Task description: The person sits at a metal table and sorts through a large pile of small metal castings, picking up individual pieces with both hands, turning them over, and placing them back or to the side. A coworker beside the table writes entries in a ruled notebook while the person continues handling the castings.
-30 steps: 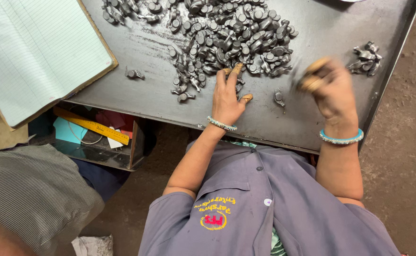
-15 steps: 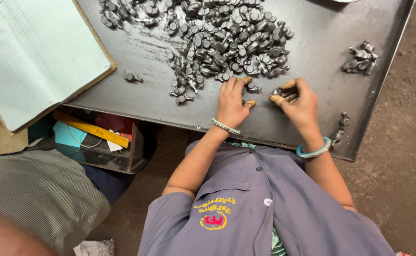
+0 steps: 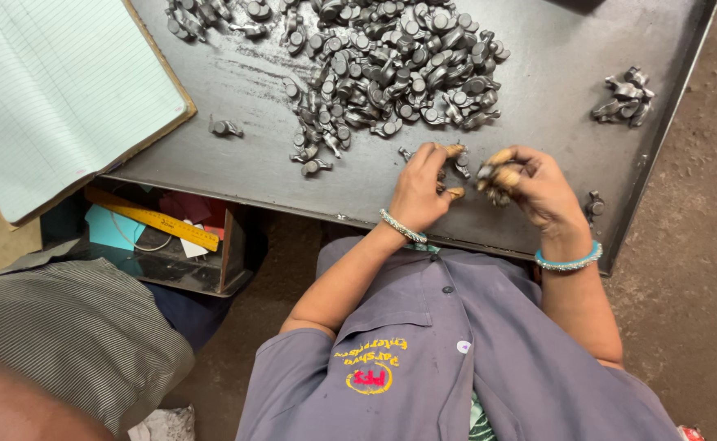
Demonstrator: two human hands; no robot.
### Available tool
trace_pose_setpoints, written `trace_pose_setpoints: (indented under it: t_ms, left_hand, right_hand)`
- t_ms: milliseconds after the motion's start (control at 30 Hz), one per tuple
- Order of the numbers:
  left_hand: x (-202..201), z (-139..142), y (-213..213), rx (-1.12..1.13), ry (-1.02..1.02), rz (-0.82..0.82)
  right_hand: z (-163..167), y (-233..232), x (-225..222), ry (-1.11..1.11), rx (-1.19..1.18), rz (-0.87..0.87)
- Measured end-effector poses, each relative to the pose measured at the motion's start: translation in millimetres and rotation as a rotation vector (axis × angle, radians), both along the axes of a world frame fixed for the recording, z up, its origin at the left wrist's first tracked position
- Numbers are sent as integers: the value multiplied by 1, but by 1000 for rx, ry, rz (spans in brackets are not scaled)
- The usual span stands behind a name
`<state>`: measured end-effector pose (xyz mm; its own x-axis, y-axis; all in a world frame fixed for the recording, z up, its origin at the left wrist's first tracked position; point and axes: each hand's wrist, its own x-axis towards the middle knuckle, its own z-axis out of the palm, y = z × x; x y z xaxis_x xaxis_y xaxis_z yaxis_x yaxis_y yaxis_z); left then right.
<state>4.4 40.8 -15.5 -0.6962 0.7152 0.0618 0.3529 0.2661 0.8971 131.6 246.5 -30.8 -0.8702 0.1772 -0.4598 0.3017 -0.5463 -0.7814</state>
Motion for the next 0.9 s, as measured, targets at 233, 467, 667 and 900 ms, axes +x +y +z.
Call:
trace_pose_setpoints:
  t_ms: [233,467,667,900]
  left_hand:
    - [-24,9,-23,-68,26,162]
    - [-32,3,-34,-173,86,211]
    - [-27,-7,-27,-98,56,213]
    - [-17,-13,-10,-67,32,191]
  right_hand:
    - [59,17,-45,227,128,-155]
    - [58,-35,-60,220,1324,316]
    - [12,-45,-30,51,1337,156]
    - [-24,-16,1,119,104,-263]
